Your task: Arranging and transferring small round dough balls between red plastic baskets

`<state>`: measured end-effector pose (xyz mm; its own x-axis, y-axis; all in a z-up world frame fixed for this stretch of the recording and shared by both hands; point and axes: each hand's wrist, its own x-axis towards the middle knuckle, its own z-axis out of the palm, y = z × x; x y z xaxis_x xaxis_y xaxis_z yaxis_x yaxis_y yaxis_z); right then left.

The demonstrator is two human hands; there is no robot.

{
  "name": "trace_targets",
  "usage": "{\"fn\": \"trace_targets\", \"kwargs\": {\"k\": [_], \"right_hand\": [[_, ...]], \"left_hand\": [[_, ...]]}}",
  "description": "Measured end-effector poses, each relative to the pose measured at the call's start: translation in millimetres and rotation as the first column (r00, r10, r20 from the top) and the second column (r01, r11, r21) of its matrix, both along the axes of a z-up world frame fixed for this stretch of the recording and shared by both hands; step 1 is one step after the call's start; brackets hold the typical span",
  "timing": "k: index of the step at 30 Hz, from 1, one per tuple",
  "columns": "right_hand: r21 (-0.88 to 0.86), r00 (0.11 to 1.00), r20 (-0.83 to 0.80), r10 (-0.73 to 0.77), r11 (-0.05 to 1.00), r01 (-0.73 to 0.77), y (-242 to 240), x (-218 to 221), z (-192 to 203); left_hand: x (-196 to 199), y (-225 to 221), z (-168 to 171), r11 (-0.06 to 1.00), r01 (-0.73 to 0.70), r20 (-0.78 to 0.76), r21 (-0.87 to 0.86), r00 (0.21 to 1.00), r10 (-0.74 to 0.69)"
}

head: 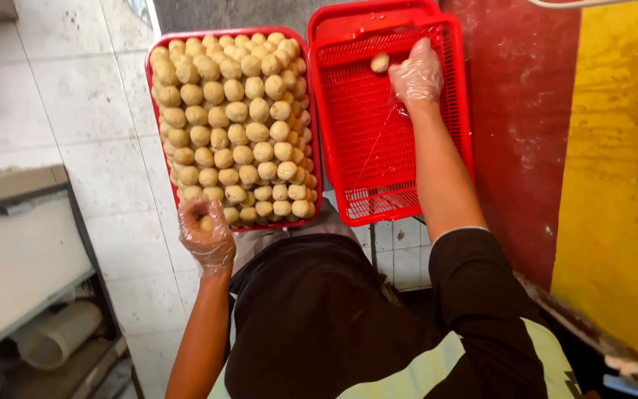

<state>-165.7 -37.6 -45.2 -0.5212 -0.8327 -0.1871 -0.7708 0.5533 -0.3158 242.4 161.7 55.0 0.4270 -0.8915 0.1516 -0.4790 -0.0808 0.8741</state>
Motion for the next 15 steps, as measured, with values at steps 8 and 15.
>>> {"fn": "trace_targets", "kwargs": {"k": [8, 15], "right_hand": [[-0.259, 0.883, 0.016, 0.468, 0.855, -0.449, 18, 25, -38], [-0.572, 0.873, 0.215, 0.437, 0.781, -0.250, 48, 66, 35]], "left_hand": [[-12, 9, -29, 0.998, -0.060, -0.023, -0.011, 0.998, 0.060], [-1, 4, 1, 0.977, 0.213, 0.226, -0.022, 0.953, -0.203]]}}
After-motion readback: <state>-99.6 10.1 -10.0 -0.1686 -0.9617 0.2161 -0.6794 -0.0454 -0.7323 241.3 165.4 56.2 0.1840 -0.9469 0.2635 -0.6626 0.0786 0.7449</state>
